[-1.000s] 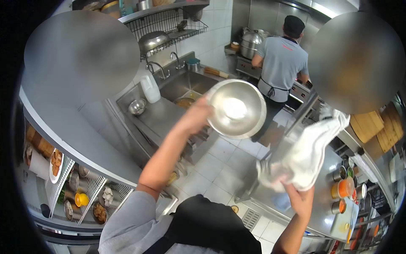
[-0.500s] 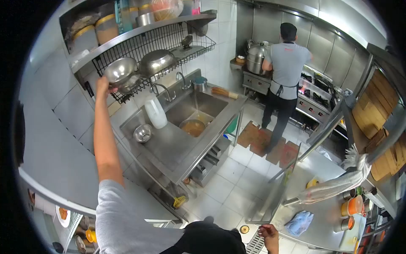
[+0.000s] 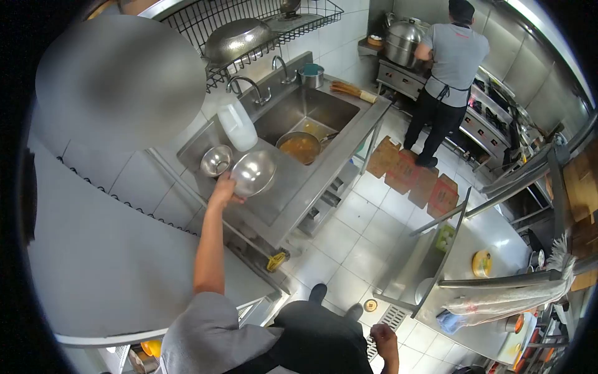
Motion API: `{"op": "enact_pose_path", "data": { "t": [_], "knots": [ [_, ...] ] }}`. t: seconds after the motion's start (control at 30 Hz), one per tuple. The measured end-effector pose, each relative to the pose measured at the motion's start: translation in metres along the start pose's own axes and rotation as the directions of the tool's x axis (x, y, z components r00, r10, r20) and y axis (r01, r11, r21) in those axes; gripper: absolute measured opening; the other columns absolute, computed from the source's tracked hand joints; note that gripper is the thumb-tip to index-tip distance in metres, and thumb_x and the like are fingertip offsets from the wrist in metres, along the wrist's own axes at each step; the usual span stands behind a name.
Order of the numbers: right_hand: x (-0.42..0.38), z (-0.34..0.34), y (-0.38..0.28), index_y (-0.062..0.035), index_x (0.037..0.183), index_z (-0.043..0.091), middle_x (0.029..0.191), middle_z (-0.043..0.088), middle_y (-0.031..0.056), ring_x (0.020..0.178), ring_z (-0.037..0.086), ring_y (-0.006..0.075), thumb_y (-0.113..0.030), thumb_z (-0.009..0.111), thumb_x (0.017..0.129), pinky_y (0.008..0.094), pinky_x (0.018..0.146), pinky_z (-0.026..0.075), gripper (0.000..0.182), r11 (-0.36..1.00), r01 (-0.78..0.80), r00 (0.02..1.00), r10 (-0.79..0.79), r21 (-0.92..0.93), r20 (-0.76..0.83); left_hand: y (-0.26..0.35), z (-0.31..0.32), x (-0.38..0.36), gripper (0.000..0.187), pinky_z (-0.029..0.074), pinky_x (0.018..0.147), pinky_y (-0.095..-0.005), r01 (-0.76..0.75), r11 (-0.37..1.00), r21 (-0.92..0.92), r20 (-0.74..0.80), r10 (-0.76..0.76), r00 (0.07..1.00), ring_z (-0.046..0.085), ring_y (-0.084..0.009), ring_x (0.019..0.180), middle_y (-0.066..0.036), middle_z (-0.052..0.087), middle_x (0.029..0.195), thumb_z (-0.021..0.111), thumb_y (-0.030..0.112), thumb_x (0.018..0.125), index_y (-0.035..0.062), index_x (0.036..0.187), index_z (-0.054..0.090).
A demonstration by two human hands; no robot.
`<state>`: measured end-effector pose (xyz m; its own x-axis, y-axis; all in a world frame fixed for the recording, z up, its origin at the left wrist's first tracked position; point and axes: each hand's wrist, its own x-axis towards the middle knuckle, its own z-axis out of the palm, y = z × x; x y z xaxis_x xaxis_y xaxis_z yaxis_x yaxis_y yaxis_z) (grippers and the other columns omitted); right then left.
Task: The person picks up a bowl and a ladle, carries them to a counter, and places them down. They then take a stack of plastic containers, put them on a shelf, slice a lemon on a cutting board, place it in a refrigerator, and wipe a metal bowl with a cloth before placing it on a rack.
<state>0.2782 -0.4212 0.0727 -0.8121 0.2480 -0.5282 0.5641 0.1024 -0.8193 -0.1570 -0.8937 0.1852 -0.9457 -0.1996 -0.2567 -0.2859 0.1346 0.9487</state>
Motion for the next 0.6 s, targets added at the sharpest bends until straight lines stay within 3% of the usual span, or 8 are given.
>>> {"op": "enact_pose_path", "data": {
  "t": [0.13, 0.17, 0.23, 0.33, 0.4, 0.47, 0.53, 0.6],
  "knots": [
    [-0.018, 0.008, 0.008, -0.0013, 0.097, 0.064, 0.081, 0.067, 0.0076, 0.071, 0.063, 0.0138, -0.015, 0.066, 0.085, 0.0285, 0.063, 0.05, 0.018, 0.986, -0.087, 0.996, 0.091, -0.144, 0.02, -0.084, -0.062, 0.077, 0.037, 0.058, 0.046, -0.0403, 0.001, 0.983, -0.184, -0.131, -0.026, 0.991, 0.066, -0.0316, 0.058, -0.025, 0.061, 0.086, 0.037, 0.008, 0.087, -0.0098, 0.117, 0.047],
    [-0.018, 0.005, 0.027, -0.0033, 0.097, 0.065, 0.083, 0.067, 0.009, 0.073, 0.065, 0.0164, -0.017, 0.066, 0.084, 0.0293, 0.064, 0.051, 0.019, 0.968, 0.052, 0.997, -0.037, -0.247, 0.066, -0.097, -0.078, 0.1, 0.037, 0.059, 0.049, -0.0414, -0.002, 0.977, -0.211, -0.188, -0.039, 0.981, 0.066, -0.0332, 0.062, -0.026, 0.061, 0.089, 0.035, 0.008, 0.088, -0.0106, 0.118, 0.045],
    [-0.025, 0.003, 0.031, -0.0036, 0.097, 0.065, 0.084, 0.067, 0.0098, 0.074, 0.065, 0.0192, -0.018, 0.065, 0.084, 0.0305, 0.066, 0.051, 0.019, 0.944, 0.022, 0.998, -0.001, -0.33, 0.064, -0.095, -0.091, 0.117, 0.037, 0.06, 0.052, -0.043, -0.035, 0.874, -0.484, -0.271, -0.112, 0.956, 0.066, -0.0362, 0.064, -0.029, 0.057, 0.102, 0.037, 0.01, 0.09, -0.0106, 0.121, 0.041],
    [-0.031, -0.006, 0.057, -0.0049, 0.097, 0.065, 0.09, 0.068, 0.0116, 0.082, 0.067, 0.0287, -0.023, 0.062, 0.086, 0.0356, 0.073, 0.052, 0.022, 0.887, 0.123, 0.992, -0.1, -0.445, 0.076, -0.084, -0.075, 0.115, 0.037, 0.06, 0.055, -0.043, -0.083, 0.894, -0.441, -0.436, -0.133, 0.89, 0.066, -0.0367, 0.066, -0.026, 0.054, 0.108, 0.041, 0.014, 0.093, -0.0077, 0.123, 0.041],
    [-0.042, -0.014, 0.08, -0.0055, 0.098, 0.065, 0.096, 0.067, 0.0132, 0.088, 0.065, 0.0327, -0.029, 0.06, 0.086, 0.0392, 0.077, 0.052, 0.027, 0.826, 0.162, 0.987, -0.14, -0.539, 0.082, -0.11, -0.04, 0.107, 0.041, 0.058, 0.056, -0.0395, -0.186, 0.948, -0.258, -0.448, 0.053, 0.893, 0.066, -0.034, 0.074, -0.019, 0.053, 0.108, 0.048, 0.018, 0.094, 0.0016, 0.13, 0.037],
    [-0.053, -0.014, 0.107, -0.0059, 0.098, 0.065, 0.09, 0.069, 0.0142, 0.084, 0.067, 0.0303, -0.029, 0.067, 0.082, 0.0389, 0.074, 0.052, 0.028, 0.879, -0.064, 0.987, -0.016, -0.473, -0.162, -0.096, 0.045, 0.047, 0.037, 0.055, 0.058, -0.0338, -0.14, 0.958, -0.248, -0.336, 0.05, 0.94, 0.063, -0.0248, 0.076, -0.014, 0.053, 0.106, 0.046, 0.023, 0.097, 0.0045, 0.129, 0.04],
    [-0.07, -0.019, 0.147, -0.0068, 0.097, 0.066, 0.088, 0.069, 0.0126, 0.082, 0.066, 0.0314, -0.031, 0.064, 0.083, 0.0398, 0.073, 0.052, 0.028, 0.86, -0.134, 0.974, 0.023, -0.492, -0.225, -0.105, 0.149, -0.02, 0.037, 0.052, 0.058, -0.0301, -0.166, 0.97, -0.175, -0.074, 0.155, 0.985, 0.06, -0.0197, 0.08, -0.013, 0.055, 0.109, 0.043, 0.024, 0.099, 0.0023, 0.129, 0.042],
    [-0.094, -0.021, 0.178, -0.0066, 0.098, 0.066, 0.088, 0.069, 0.0133, 0.082, 0.066, 0.0305, -0.034, 0.062, 0.084, 0.0396, 0.074, 0.052, 0.031, 0.932, -0.178, 0.947, 0.074, -0.317, -0.313, -0.074, 0.266, -0.153, 0.037, 0.051, 0.061, -0.0295, -0.293, 0.921, -0.258, 0.232, 0.354, 0.906, 0.06, -0.0198, 0.084, -0.013, 0.054, 0.113, 0.043, 0.024, 0.099, -0.0004, 0.127, 0.043]
  ]
}}
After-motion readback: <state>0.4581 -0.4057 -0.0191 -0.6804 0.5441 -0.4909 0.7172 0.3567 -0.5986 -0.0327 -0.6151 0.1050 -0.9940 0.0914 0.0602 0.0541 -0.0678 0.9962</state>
